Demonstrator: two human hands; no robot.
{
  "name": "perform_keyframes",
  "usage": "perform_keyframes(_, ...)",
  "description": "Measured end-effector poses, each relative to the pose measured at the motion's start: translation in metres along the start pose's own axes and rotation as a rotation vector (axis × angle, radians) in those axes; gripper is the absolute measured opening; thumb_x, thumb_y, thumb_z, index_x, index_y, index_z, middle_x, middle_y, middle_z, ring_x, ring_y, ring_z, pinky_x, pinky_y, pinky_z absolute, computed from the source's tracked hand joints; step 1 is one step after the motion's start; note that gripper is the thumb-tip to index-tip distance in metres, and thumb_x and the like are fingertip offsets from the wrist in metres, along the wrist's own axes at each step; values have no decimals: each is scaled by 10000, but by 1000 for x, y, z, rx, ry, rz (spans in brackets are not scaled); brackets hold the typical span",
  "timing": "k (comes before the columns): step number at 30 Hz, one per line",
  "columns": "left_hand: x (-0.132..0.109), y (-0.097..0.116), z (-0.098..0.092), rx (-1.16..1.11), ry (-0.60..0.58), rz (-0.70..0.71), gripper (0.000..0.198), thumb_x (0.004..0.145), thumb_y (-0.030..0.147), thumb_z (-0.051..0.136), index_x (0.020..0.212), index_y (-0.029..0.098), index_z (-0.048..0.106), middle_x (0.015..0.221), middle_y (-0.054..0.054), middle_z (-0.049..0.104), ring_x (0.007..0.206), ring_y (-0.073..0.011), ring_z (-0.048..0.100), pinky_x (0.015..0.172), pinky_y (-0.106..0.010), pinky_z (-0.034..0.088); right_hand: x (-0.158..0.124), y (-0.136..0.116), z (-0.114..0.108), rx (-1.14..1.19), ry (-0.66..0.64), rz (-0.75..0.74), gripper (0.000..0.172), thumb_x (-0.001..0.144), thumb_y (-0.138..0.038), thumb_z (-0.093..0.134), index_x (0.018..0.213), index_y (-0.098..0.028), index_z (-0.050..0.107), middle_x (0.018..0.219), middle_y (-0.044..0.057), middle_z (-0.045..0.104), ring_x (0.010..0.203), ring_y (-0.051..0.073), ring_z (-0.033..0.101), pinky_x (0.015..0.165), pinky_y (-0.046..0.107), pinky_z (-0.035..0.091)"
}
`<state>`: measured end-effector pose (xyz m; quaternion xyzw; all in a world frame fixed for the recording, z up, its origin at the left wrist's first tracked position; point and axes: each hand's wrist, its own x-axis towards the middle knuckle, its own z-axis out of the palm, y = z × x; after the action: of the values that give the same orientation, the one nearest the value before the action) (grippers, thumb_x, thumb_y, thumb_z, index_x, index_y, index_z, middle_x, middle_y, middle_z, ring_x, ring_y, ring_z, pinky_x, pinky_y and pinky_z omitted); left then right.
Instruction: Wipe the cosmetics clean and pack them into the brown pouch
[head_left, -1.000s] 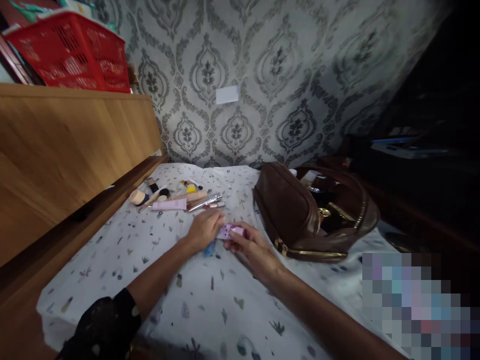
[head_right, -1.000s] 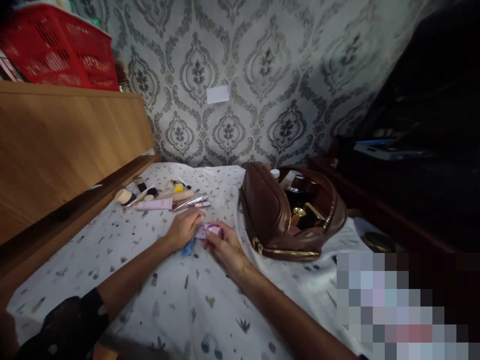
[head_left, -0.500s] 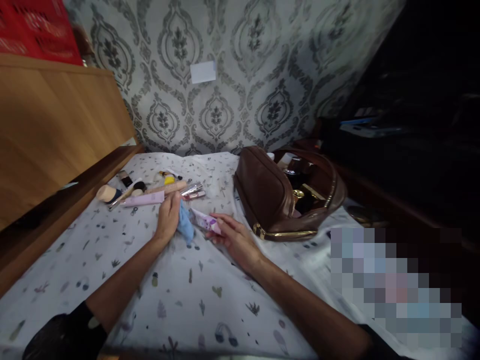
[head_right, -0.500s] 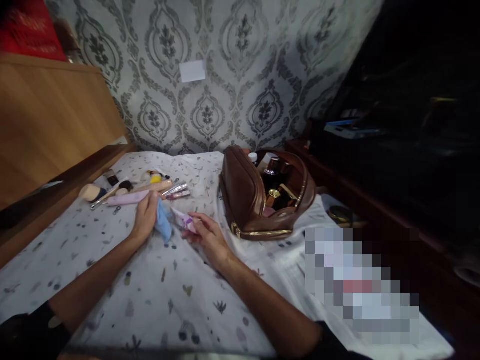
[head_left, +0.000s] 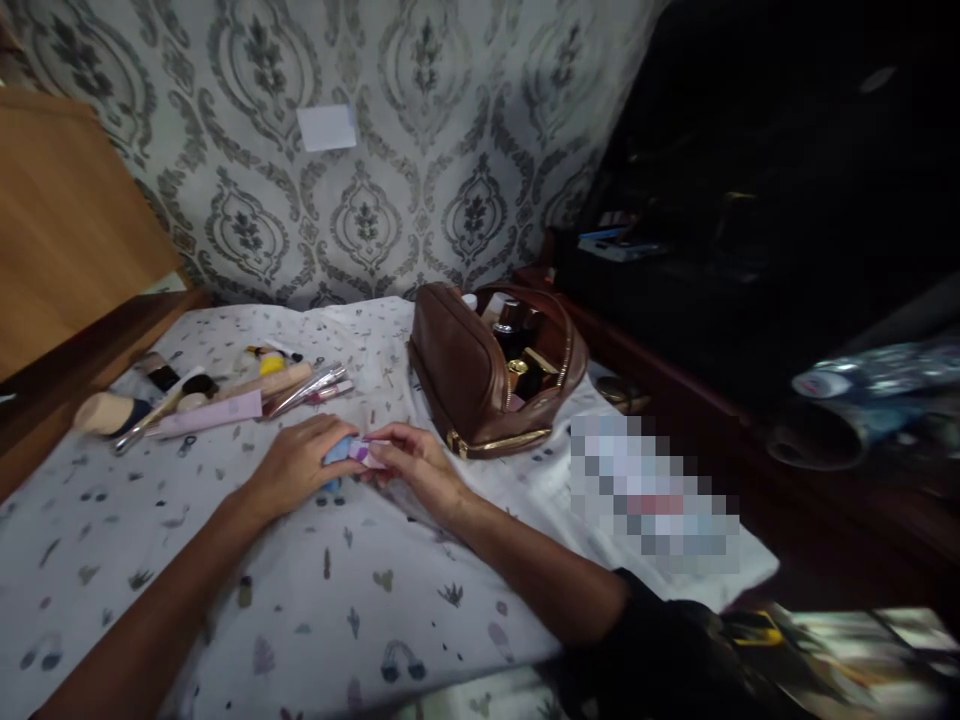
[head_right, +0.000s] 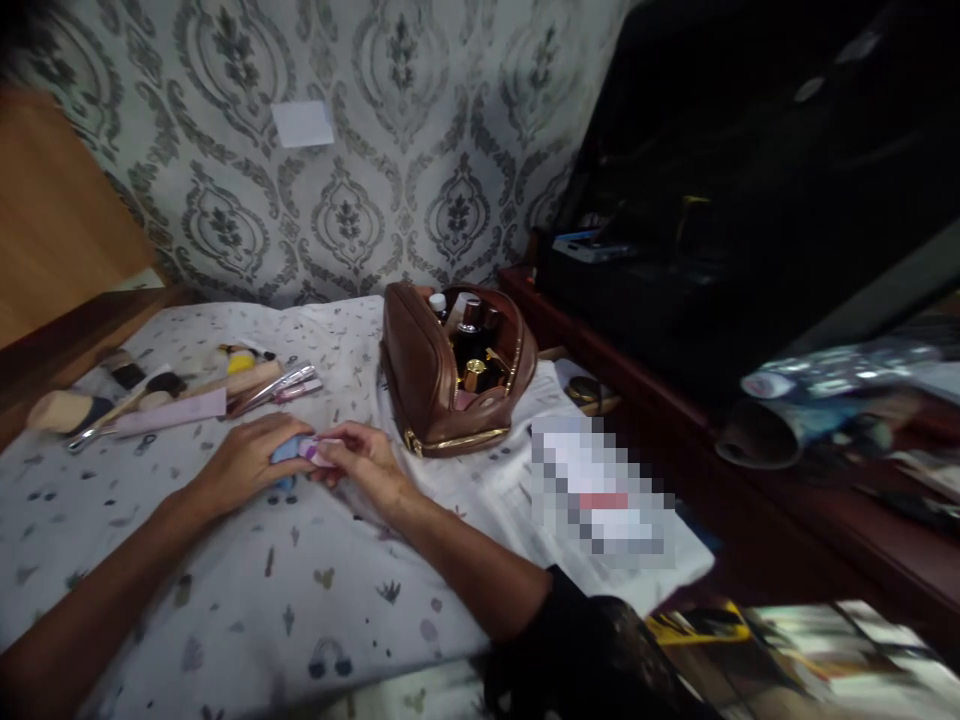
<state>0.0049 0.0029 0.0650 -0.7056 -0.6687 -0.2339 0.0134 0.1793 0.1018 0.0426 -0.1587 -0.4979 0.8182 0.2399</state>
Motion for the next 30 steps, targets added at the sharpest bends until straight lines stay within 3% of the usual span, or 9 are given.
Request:
perform_keyframes(6,-2,-12,-2,-263,34,-235,348,773,561,669,684,228,629,594,31,595,575,-161,543,567,-249,396,4,-1,-4,71,41,-1,323,642,-435,806,787,-180,670,657,-14,674,538,145,644,507,245,435)
perform_keyframes(13,3,-9,4,-595,426,-473,297,719,473,694,624,201,620,549,21,516,514,-132,445,492,-236,360,5,1,-6,260,23,80,397,604,-404,851,842,-149,663,701,17,692,575,162,685,495,222,449)
perform_keyframes(16,5,-8,11,-735,525,-568,362,715,520,725,643,183,615,592,23,529,533,-111,451,481,-214,364,2,-2,-3,238,11,67,368,643,-399,863,837,-150,673,732,29,695,636,153,689,522,212,463)
perform_keyframes(21,7,-8,22,-832,601,-626,553,756,735,609,710,183,595,610,33,528,520,-99,480,476,-206,413,1,-7,-2,179,37,2,332,640,-338,890,851,-151,715,762,16,694,667,107,644,581,199,482)
perform_keyframes(25,9,-2,25,-1179,653,-704,556,714,728,684,804,181,644,721,15,632,641,-112,602,582,-203,507,2,-8,-4,213,117,-59,373,620,-336,904,896,-172,713,799,6,712,671,122,657,610,230,522)
perform_keyframes(27,10,4,25,-1407,649,-714,489,694,631,776,867,188,663,822,3,692,761,-126,656,706,-214,545,3,-7,-4,258,146,-94,395,600,-336,918,896,-186,705,832,-1,722,712,132,679,693,254,558)
perform_keyframes(30,10,14,24,-1567,563,-679,419,634,406,893,932,197,684,934,0,732,876,-144,682,827,-247,549,4,-5,-4,294,132,-105,381,607,-331,921,886,-203,695,892,0,733,784,145,701,810,290,574)
